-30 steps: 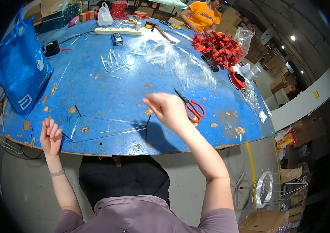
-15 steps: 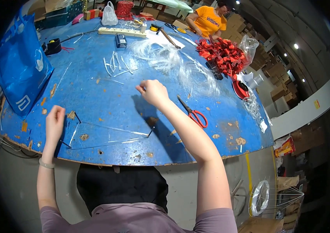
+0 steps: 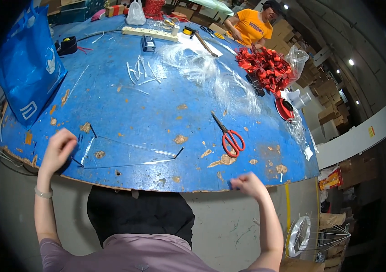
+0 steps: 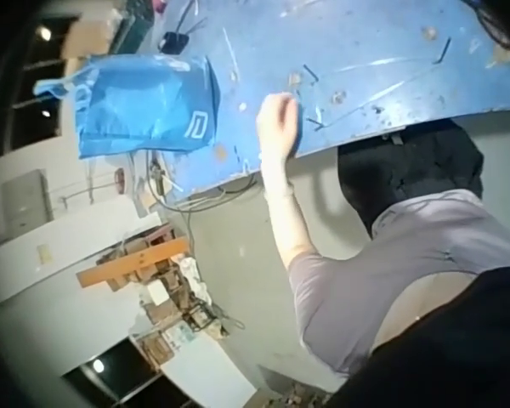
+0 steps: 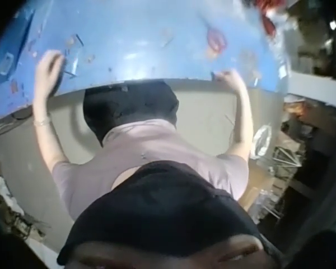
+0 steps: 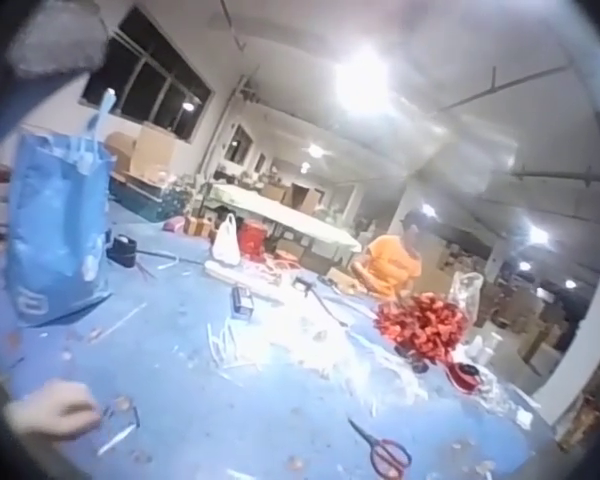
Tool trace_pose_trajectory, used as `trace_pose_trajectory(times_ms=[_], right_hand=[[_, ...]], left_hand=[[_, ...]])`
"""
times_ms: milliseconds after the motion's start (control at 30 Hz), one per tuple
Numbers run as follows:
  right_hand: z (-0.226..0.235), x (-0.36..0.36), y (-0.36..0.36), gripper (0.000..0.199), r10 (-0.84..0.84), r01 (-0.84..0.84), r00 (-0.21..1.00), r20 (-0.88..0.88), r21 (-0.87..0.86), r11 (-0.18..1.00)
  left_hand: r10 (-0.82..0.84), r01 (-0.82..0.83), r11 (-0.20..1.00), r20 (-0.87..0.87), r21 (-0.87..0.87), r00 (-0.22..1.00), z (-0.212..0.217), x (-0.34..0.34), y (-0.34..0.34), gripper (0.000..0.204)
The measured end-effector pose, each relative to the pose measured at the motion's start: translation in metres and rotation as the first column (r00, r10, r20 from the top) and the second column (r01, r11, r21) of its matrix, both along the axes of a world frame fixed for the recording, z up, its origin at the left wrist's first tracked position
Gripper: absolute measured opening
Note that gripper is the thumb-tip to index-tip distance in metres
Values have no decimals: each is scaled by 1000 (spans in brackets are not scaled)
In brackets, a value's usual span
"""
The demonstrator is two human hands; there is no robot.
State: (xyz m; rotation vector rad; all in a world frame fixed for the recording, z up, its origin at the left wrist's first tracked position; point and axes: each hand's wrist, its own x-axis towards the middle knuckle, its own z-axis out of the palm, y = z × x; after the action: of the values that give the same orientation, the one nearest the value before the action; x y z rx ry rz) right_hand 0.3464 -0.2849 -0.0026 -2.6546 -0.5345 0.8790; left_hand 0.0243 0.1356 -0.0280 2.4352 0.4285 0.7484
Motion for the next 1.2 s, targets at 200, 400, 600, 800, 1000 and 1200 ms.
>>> trace_pose_trajectory(times_ms=[200, 400, 600, 800, 1000, 1200], right_hand=[[-42, -104, -174, 26, -432, 450, 889, -154, 113, 886], [-46, -203, -231, 18, -521, 647, 682, -513, 90, 757], [19, -222, -196, 15, -461, 560, 785, -413, 157, 813], [25, -172, -202, 17, -181, 299, 897, -403, 250, 921], [29, -113, -165, 13, -101, 201, 951, -291, 339, 919], [19, -84, -90, 14, 148, -75, 970, -191, 344, 936]], left_hand=[[27, 146, 942, 503, -302, 864, 23, 15, -80, 7], [-821, 941, 317, 461, -121, 336, -8, 144, -303, 54], [-783, 640, -557, 592, -529, -192, -95, 104, -496, 34], [-829, 12, -555, 554, -832, 71, -28, 93, -297, 24], [-779, 286, -285, 395, -915, 487, -36, 14, -135, 25], [-819, 388, 40, 192, -921, 540, -20, -19, -99, 21]])
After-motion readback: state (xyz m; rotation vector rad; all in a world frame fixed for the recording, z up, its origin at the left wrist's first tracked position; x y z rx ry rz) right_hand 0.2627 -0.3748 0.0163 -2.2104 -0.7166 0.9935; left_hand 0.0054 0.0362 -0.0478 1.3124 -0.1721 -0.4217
